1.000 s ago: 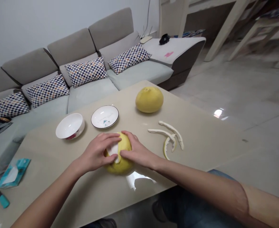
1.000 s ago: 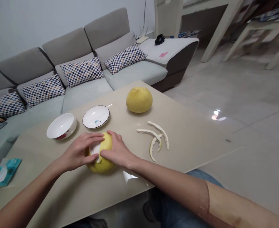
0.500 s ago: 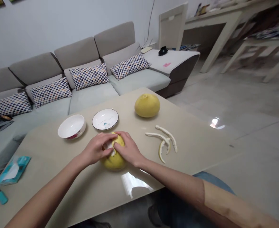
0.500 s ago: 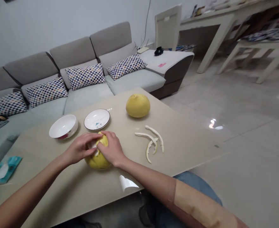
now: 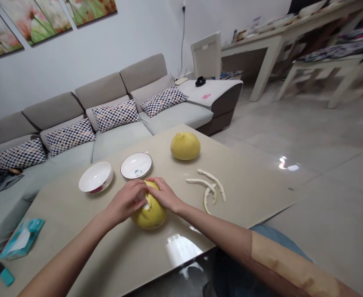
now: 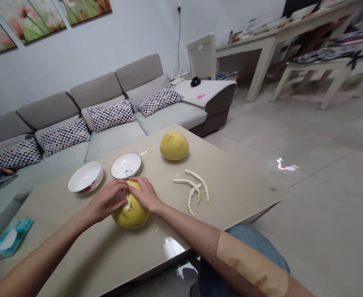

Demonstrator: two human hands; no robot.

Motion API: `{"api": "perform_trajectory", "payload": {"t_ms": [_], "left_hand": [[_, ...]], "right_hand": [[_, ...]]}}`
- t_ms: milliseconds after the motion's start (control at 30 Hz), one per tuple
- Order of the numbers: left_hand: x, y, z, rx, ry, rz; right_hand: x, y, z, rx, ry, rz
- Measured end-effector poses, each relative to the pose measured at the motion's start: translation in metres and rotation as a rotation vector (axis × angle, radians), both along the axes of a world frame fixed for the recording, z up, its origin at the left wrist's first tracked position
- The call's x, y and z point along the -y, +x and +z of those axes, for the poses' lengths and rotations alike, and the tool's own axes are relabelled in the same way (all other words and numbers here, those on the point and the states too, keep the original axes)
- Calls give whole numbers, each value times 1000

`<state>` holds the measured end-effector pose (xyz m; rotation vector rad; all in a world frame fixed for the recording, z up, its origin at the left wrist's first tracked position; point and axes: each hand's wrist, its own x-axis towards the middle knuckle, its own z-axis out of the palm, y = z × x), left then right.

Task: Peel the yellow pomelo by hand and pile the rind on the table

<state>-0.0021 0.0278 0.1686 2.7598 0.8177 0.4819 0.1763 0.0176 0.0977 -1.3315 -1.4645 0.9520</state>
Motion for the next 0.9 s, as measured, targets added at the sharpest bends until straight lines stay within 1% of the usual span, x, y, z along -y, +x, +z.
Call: {"api": "perform_trajectory", "payload": {"t_ms": [133, 300, 400, 500, 600, 700, 800, 900], "left_hand": [[1, 3, 3, -88, 79, -100], [1, 8, 13, -258, 31, -91], [1, 9, 16, -312, 66, -109], [-1, 9, 11, -388, 151, -148], [-5, 3, -2, -431, 217, -136], [-11, -9, -16, -342, 226, -102], [-16, -19, -29, -119, 212, -47], [-16, -23, -39, 119, 125, 13]], "right_hand": [[6, 1, -12, -28, 43, 6], [9, -2, -17, -26, 104, 16], [9, -5, -17, -25, 139, 1], [9, -6, -17, -37, 146, -16], [8, -7, -17, -40, 146, -33], [7, -10, -17, -49, 158, -38], [7, -14, -18, -39, 175, -31], [8, -14, -19, -25, 176, -49]]}}
